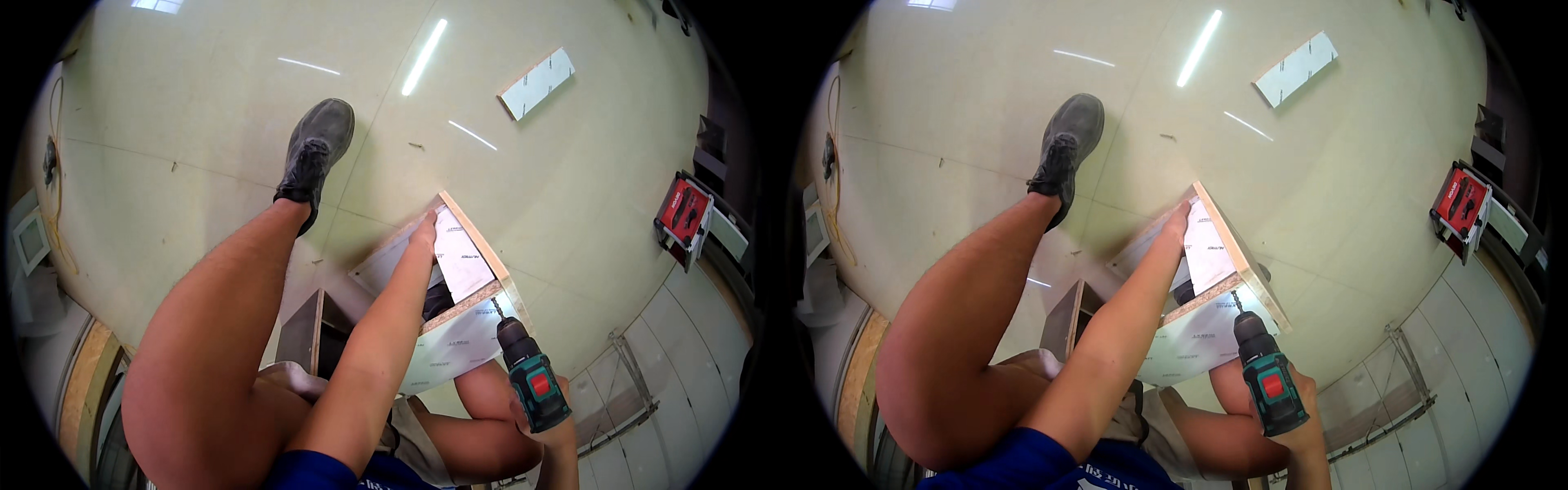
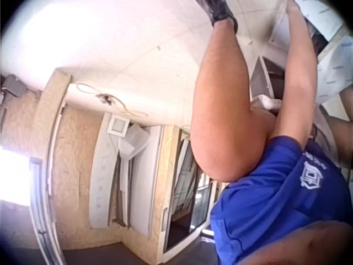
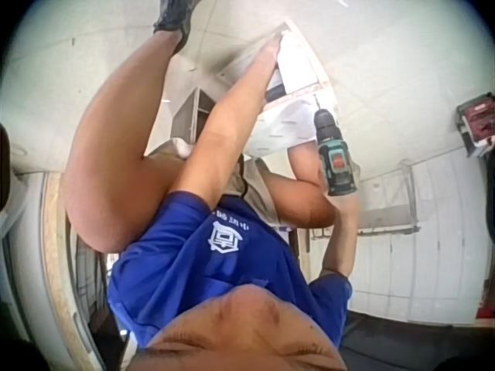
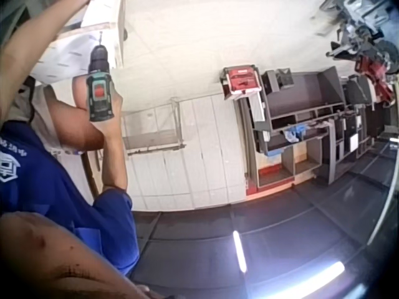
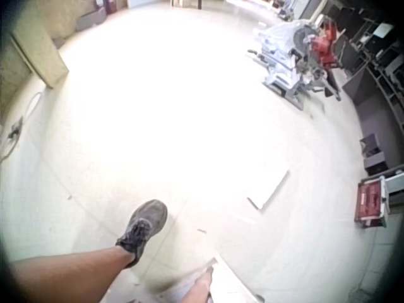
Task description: The person assembles a small wooden box by driving screws into its corners using a cordless drill. They hold the box between their legs, rotate it to access different sides, and secure the panels together.
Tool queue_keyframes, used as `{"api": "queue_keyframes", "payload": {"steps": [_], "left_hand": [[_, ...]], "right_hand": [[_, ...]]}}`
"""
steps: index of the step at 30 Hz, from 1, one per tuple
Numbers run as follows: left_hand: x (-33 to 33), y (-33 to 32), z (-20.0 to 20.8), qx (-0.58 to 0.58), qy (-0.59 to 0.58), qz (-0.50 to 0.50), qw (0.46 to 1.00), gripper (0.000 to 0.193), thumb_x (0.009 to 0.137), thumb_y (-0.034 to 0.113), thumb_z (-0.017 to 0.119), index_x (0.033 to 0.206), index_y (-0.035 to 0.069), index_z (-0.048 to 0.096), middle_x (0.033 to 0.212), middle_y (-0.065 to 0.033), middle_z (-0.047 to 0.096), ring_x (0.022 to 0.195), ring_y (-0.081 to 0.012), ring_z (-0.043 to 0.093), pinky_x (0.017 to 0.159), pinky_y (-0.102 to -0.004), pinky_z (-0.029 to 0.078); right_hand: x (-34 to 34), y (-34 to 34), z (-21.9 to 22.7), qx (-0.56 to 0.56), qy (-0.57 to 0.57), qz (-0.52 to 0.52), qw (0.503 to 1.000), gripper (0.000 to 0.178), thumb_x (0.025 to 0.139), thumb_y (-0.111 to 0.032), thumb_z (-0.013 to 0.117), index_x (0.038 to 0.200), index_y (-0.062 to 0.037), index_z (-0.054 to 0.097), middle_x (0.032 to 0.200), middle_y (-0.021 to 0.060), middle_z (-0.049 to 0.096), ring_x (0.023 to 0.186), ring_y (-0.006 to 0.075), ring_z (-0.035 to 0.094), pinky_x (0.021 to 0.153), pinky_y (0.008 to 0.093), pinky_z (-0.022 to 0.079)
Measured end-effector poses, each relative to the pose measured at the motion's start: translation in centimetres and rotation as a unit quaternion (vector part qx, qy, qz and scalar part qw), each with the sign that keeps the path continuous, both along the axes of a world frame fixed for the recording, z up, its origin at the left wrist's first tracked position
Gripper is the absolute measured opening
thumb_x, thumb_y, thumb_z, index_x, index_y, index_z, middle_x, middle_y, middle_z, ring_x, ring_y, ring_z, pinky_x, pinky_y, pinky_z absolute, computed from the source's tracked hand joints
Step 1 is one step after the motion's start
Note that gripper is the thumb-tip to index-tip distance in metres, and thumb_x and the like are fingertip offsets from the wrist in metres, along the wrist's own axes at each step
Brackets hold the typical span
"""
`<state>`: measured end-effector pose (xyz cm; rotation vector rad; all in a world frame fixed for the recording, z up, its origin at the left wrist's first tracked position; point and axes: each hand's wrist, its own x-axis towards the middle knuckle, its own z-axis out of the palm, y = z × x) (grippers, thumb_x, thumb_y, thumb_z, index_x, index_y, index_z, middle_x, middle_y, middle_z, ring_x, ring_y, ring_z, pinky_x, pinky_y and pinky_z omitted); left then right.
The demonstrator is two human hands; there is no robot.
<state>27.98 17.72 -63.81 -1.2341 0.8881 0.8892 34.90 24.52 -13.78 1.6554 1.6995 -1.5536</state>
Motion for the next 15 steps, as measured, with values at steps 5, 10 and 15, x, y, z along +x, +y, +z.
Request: {"api": "queue_keyframes", "payload": {"steps": [5,10,15], "left_hand": [[-0.9,0.5,1.0,0.003,-0.013,0.007,1.000,0.055,0.096,0.038,0.064,0.133,-0.001,0.051,0.113,-0.0169,0.068,0.091,-0.0338,0.071,0.076,-0.0527,0.060],[-2.9,2.2,4.7,0.069,-0.076,0.000,0.995,0.050,0.103,0.045,0.049,0.128,0.002,0.056,0.116,-0.0151,0.069,0.095,-0.0334,0.072,0.081,-0.0539,0.059],[-3.4,3.0,5.4,0.038,-0.053,-0.011,0.998,0.047,0.106,0.043,0.043,0.125,0.004,0.059,0.115,-0.0152,0.070,0.099,-0.0335,0.071,0.086,-0.0538,0.058]], "right_hand": [[0.0,-0.1,0.0,0.004,0.001,0.000,1.000,0.026,0.070,-0.003,0.070,0.096,-0.0037,0.066,0.082,0.0127,0.065,0.064,0.0288,0.064,0.061,0.0357,0.052],[0.4,0.0,0.0,0.011,-0.015,0.031,0.999,0.027,0.070,-0.004,0.070,0.096,-0.0043,0.066,0.082,0.0125,0.065,0.065,0.0299,0.064,0.062,0.0365,0.053],[-0.7,0.6,0.0,0.019,0.005,0.030,0.999,0.026,0.070,-0.002,0.069,0.096,-0.0035,0.066,0.083,0.0122,0.066,0.065,0.0271,0.065,0.063,0.0347,0.053]]}}
